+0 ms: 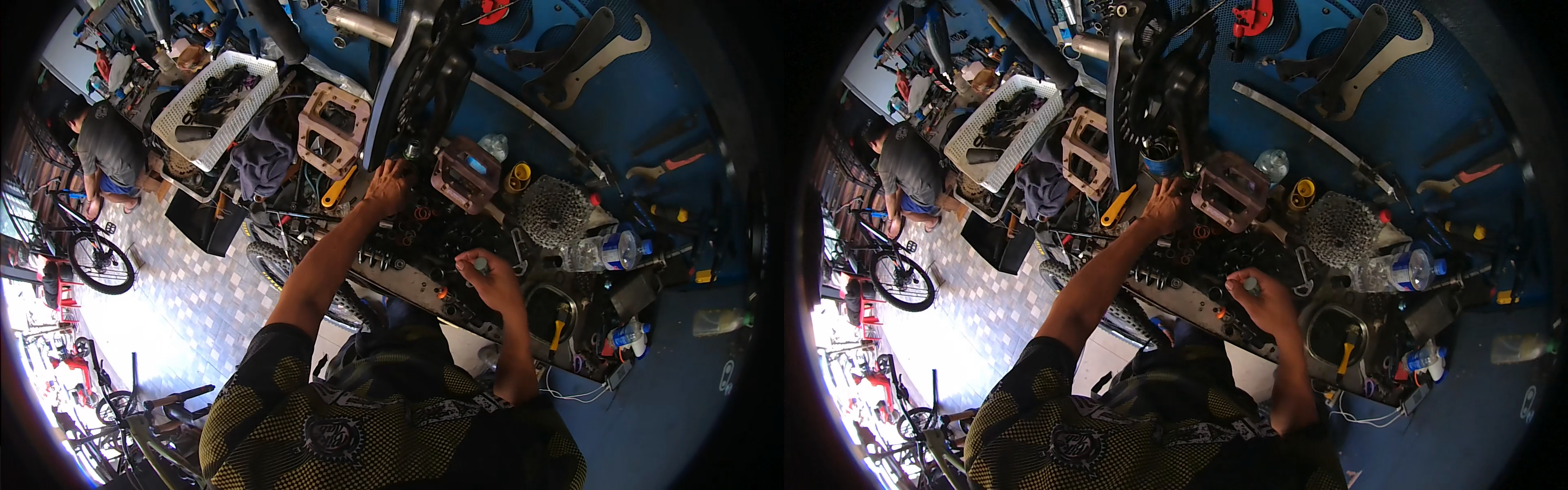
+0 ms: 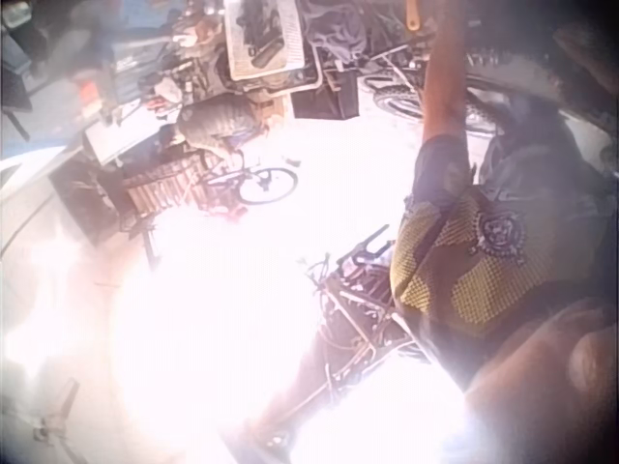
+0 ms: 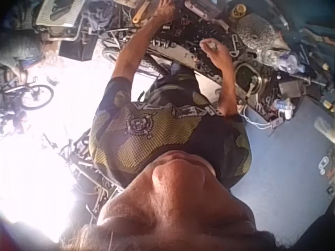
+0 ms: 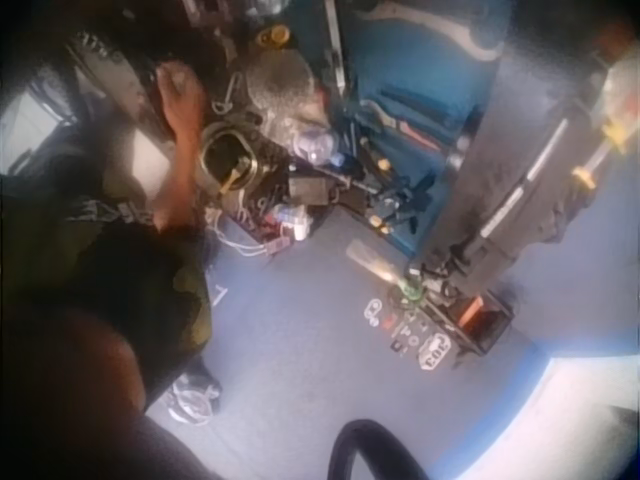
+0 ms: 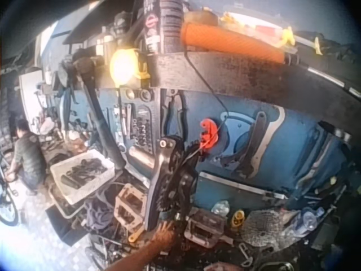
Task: The person works at a cluttered workbench in a bicycle repair shop, handling small bicycle components such as bearings and seals. They repeatedly pick up, inspect, and place down parts while using a small tool to manipulate them. Another person is visible in the background working on a bicycle.
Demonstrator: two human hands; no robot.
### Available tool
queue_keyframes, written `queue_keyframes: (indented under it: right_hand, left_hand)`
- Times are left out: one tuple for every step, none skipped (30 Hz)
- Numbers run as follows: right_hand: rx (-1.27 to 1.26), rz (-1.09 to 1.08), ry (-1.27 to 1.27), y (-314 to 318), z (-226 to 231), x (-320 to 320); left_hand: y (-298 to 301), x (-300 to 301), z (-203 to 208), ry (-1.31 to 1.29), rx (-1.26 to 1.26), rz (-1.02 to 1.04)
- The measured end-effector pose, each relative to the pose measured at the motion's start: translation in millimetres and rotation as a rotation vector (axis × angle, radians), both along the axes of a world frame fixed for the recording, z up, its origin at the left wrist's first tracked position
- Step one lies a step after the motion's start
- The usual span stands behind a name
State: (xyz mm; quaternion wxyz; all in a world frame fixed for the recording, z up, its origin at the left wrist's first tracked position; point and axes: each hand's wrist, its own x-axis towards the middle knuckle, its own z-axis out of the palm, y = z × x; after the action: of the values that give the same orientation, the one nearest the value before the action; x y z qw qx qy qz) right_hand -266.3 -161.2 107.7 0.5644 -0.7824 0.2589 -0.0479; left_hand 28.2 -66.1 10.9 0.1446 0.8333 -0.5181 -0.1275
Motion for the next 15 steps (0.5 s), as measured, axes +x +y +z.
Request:
queue_keyframes:
  right_hand:
    - [-0.007,0.008,-0.002,0,-1,3]
    - [-0.015,0.015,-0.004,0,-1,5]
    - [-0.03,0.027,-0.008,1,0,6]
    - [-0.045,0.044,-0.013,2,2,9]
    - [-0.06,0.06,-0.019,2,3,11]
    - [-0.067,0.069,-0.022,3,4,13]
    - [-0.072,0.069,-0.021,3,3,12]
    - [-0.077,0.069,-0.019,3,2,11]
    - [-0.085,0.071,-0.032,3,1,10]
    - [-0.092,0.083,-0.05,4,0,12]
    - [-0.101,0.099,-0.068,5,1,14]
    - [-0.096,0.112,-0.066,7,0,15]
    - [-0.092,0.111,-0.058,7,-2,13]
    - [-0.089,0.11,-0.05,7,-4,12]
    - [-0.094,0.108,-0.047,7,-5,11]
  left_hand:
    - [0,-1,3,0.006,0.014,0.006]
    - [-1,-2,6,0.012,0.028,0.011]
    - [-3,-3,9,0.019,0.043,0.016]
    - [-4,-1,7,-0.014,0.053,0.009]
    - [-5,0,5,-0.046,0.063,0.002]
    - [-5,2,3,-0.078,0.074,-0.005]
    - [-3,0,2,-0.088,0.052,0.001]
    - [0,-3,2,-0.098,0.029,0.007]
    - [3,-5,1,-0.108,0.007,0.013]
    - [7,-2,-6,-0.12,-0.021,0.028]
    - [10,2,-16,-0.132,-0.051,0.046]
    - [13,6,-27,-0.144,-0.081,0.064]
    - [12,4,-24,-0.136,-0.074,0.027]
    - [10,2,-22,-0.128,-0.068,-0.008]
    - [9,0,-19,-0.121,-0.061,-0.044]
